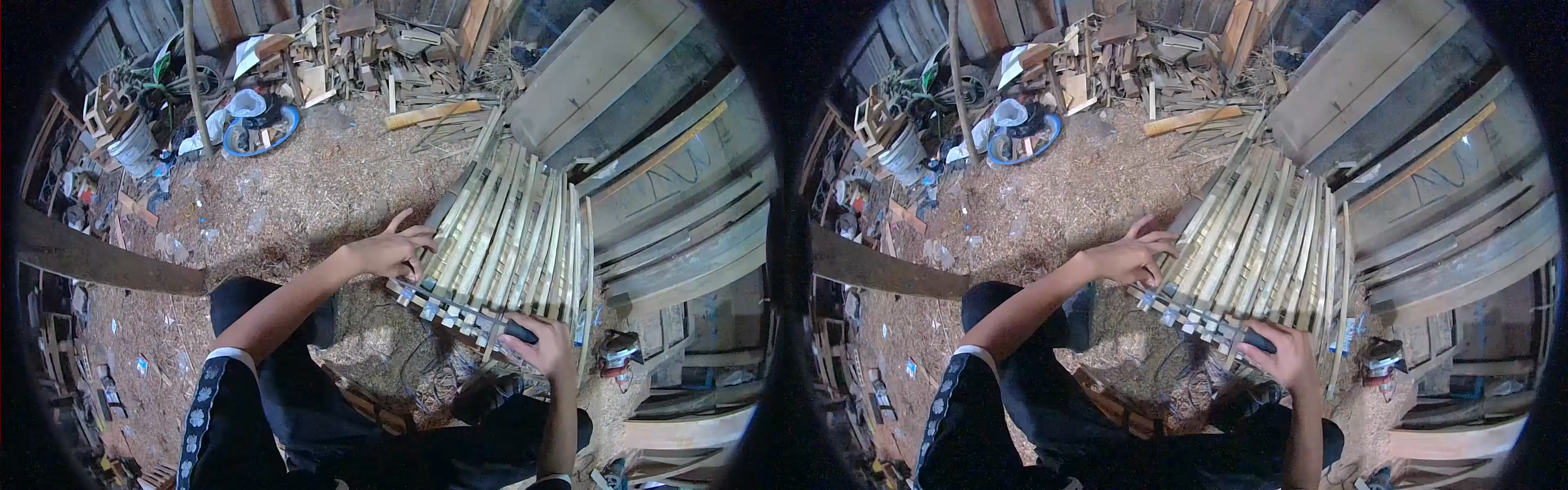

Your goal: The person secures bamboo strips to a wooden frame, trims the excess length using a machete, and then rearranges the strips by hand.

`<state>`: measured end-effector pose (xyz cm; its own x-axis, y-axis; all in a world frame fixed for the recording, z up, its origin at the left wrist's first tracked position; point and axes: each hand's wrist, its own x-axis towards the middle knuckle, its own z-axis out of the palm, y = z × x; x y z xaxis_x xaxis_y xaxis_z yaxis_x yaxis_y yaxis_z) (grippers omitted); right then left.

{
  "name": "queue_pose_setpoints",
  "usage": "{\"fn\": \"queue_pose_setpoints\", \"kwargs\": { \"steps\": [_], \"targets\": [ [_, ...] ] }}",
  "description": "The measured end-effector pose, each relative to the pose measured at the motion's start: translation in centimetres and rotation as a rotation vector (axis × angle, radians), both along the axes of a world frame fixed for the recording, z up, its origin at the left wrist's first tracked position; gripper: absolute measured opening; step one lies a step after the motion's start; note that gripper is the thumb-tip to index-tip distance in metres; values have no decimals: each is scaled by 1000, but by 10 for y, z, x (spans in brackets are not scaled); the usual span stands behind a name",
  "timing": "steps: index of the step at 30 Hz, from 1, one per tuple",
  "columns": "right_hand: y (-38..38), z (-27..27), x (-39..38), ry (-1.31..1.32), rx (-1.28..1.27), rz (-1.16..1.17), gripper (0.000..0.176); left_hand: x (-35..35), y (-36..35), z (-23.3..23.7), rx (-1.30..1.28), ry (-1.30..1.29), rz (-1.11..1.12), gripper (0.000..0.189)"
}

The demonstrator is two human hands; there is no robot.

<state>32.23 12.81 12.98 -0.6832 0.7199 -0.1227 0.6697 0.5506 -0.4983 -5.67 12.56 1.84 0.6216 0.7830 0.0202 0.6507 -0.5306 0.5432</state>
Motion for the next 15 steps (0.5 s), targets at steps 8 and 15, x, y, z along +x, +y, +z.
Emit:
{"fn": "queue_pose_setpoints", "kwargs": {
  "steps": [8,15],
  "targets": [
    [-4,2,10,-3,-48,-54,46,0,0,1,-49,-14,12,13],
    [-8,-1,9,-21,3,-81,46,1,2,2,-40,-26,13,14]
  ]
}}
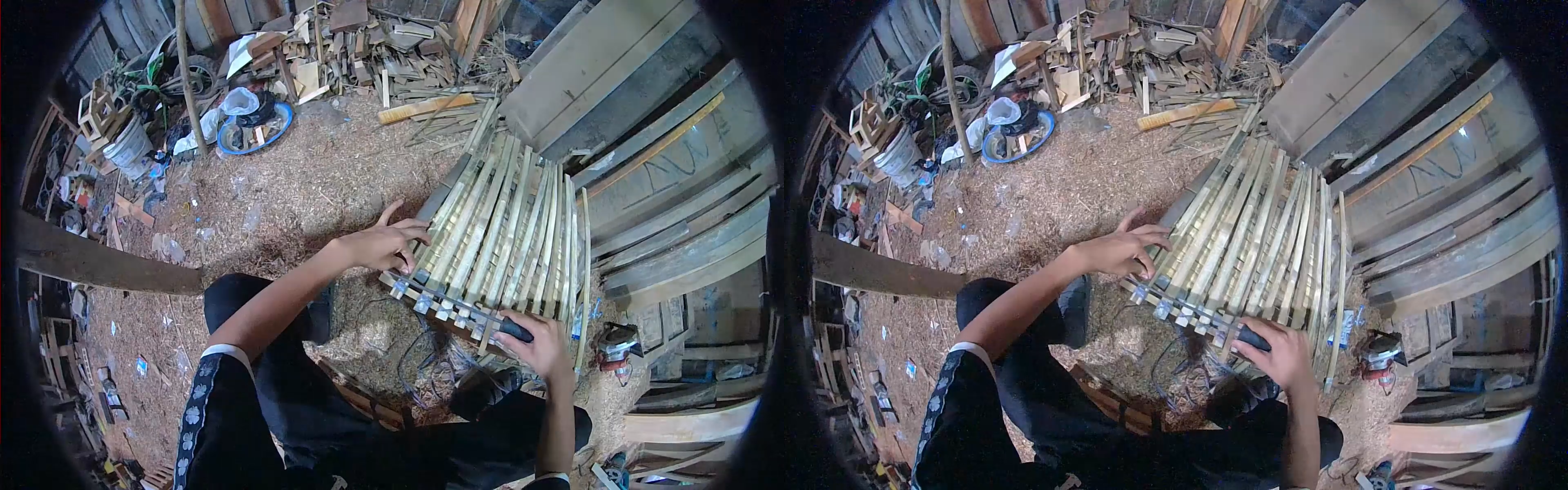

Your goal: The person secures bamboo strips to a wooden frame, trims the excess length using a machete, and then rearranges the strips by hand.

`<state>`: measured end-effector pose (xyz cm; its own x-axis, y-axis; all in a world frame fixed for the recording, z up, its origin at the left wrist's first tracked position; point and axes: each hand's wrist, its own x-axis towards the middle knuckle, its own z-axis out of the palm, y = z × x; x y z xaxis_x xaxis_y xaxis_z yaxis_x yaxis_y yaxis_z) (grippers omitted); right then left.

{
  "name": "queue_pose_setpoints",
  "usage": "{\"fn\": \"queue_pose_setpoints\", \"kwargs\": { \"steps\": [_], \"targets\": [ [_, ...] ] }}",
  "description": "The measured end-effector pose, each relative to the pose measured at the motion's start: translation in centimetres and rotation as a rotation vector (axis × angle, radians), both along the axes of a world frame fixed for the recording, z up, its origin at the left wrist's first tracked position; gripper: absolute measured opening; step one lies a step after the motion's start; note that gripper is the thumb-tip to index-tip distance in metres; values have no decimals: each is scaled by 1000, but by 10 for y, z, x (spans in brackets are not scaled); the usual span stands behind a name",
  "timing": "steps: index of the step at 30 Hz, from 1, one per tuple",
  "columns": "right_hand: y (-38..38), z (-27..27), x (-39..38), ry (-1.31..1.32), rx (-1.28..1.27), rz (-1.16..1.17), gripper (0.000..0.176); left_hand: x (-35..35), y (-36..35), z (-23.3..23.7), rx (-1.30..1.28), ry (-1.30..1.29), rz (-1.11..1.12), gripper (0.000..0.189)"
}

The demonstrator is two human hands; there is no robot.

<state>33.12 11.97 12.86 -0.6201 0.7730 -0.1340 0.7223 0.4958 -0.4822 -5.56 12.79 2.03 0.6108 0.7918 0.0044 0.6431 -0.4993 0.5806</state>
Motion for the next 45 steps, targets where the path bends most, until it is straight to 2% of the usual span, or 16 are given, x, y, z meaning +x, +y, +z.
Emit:
{"fn": "queue_pose_setpoints", "kwargs": {
  "steps": [2,16,20,23,28,32,38,41,45],
  "targets": [
    [0,12,-3,-54,-6,13,46,0,0,-2,-11,7,3,15],
    [4,3,3,27,69,29,45,2,1,-8,15,-14,27,20],
    [8,2,4,83,-32,9,44,-1,0,-9,-5,-25,39,23],
    [0,-6,3,-36,193,78,45,2,-3,-11,-17,-41,52,22],
    [3,2,-1,-58,128,44,47,-2,0,-5,-12,-10,36,16],
    [5,-10,13,78,146,17,49,-9,-6,-7,33,-37,53,15],
    [4,-8,11,55,141,14,49,-11,-7,-14,94,-13,70,15],
    [5,-8,13,56,194,48,48,-7,-6,-1,89,-62,62,14],
    [6,-7,6,24,216,77,47,-4,-2,7,52,2,15,13]
  ]
}}
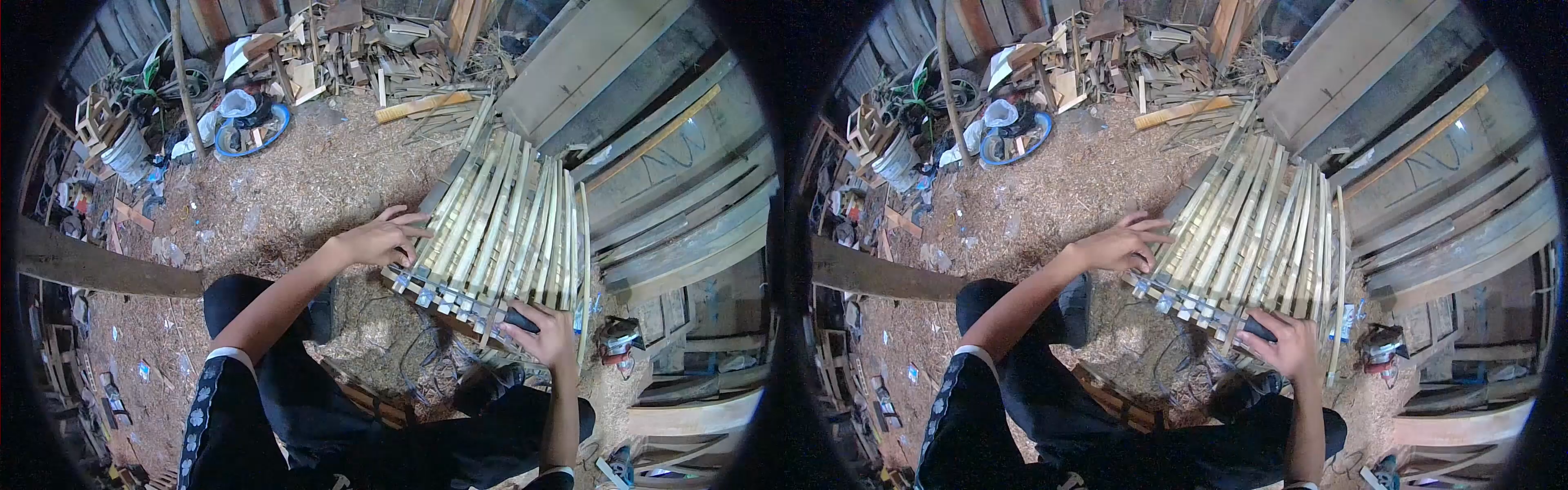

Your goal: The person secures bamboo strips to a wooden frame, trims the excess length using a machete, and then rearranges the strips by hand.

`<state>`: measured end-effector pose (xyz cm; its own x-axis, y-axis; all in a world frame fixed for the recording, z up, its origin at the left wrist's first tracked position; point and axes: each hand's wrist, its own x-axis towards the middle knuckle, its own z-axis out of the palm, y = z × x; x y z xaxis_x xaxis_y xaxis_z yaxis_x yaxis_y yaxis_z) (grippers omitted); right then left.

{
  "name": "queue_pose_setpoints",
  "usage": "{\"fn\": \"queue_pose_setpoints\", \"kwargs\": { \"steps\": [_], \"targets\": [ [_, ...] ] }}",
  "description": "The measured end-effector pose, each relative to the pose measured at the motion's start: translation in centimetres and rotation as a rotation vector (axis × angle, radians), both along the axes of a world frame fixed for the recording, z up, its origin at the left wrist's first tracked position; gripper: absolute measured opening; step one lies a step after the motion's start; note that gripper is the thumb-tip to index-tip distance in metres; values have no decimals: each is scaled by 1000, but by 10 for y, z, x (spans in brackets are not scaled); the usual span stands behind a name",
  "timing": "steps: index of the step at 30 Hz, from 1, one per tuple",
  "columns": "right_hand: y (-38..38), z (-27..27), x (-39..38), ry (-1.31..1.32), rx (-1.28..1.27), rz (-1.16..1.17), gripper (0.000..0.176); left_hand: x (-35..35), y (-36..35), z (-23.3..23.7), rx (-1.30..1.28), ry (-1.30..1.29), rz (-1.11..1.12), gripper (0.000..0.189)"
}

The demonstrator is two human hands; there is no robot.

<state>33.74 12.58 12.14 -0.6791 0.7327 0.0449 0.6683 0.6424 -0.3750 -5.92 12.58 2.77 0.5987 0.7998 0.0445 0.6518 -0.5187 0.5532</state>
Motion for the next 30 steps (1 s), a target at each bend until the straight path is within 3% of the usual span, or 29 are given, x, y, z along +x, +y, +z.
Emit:
{"fn": "queue_pose_setpoints", "kwargs": {
  "steps": [8,13,22,30],
  "targets": [
    [1,5,-9,-68,-59,-17,47,0,5,-17,-101,-77,-65,7],
    [3,11,-10,-61,-62,-20,46,0,2,-16,-280,-189,8,9],
    [1,19,-18,-91,-37,-14,47,-3,10,-17,-118,-130,-92,10],
    [14,25,-23,-133,-88,24,45,1,8,-13,-42,-158,-49,7]
  ]
}}
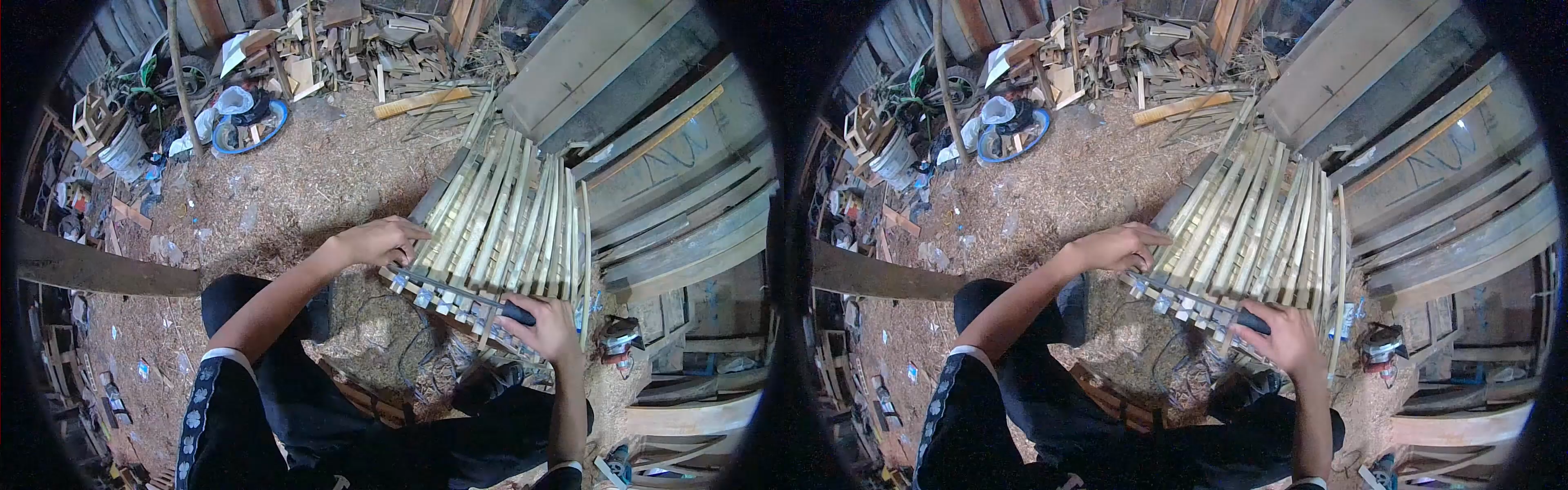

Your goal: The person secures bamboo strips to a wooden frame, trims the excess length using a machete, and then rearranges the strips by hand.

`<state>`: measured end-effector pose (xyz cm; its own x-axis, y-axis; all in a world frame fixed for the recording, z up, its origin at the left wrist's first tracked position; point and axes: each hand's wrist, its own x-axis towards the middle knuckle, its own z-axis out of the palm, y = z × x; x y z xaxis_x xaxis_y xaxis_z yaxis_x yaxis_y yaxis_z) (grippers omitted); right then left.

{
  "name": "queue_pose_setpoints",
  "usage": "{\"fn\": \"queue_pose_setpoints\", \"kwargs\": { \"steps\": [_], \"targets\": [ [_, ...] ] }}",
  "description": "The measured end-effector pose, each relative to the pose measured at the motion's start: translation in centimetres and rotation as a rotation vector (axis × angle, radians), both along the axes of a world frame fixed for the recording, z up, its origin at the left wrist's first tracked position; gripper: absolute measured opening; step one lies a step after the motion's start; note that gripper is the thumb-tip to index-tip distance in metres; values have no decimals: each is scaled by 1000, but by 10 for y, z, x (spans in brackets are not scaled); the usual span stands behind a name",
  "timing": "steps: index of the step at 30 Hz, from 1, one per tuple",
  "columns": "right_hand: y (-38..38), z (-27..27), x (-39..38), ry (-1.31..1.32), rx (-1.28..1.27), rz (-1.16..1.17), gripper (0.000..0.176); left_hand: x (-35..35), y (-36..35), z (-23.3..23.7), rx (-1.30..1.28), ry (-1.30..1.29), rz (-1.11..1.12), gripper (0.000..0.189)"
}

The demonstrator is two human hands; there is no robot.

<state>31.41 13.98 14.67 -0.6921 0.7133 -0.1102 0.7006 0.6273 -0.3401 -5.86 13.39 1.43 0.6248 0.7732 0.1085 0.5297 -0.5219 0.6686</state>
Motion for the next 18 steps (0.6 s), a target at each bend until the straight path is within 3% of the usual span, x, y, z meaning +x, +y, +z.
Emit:
{"fn": "queue_pose_setpoints", "kwargs": {
  "steps": [9,11,18],
  "targets": [
    [-3,-1,8,22,-38,-47,45,-1,2,2,-60,-22,8,9],
    [-2,8,3,-2,79,27,45,-3,3,0,-60,-64,-9,10],
    [-4,6,-14,-65,13,4,45,1,0,2,-31,46,30,15]
  ]
}}
